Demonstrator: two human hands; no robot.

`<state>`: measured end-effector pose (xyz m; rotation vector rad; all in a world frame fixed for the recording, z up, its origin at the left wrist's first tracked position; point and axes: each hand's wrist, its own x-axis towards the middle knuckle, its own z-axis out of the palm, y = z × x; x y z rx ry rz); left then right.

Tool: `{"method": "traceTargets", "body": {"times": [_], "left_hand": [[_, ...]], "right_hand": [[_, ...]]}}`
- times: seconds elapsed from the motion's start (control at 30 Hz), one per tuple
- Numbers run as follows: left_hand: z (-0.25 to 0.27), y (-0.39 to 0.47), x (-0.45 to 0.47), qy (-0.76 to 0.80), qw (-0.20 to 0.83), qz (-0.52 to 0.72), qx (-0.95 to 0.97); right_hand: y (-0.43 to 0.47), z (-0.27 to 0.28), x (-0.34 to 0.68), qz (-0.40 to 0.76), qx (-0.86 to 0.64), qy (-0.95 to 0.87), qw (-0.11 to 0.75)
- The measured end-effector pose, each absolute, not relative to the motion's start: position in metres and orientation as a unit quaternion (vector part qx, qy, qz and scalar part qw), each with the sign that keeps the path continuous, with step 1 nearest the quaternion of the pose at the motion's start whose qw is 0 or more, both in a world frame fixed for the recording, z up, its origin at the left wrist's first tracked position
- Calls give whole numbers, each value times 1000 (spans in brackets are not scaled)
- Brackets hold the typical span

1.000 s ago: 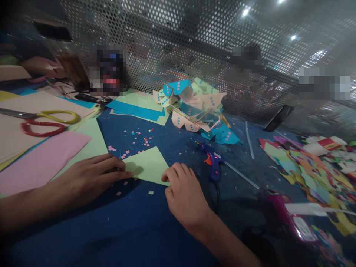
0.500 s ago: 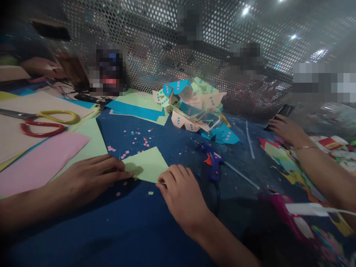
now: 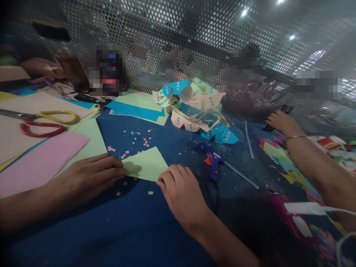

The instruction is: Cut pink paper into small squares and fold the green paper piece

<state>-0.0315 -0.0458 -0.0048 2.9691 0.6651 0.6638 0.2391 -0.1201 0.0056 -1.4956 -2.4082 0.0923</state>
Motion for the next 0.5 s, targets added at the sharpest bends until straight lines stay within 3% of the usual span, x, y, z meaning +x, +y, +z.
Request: {"method": "traceTargets", "body": {"times": [0.5], "left_hand": [[-5, -44, -29, 226, 35, 260, 938]], "right_hand": [[-119, 0, 240, 16, -523, -839, 149]]}}
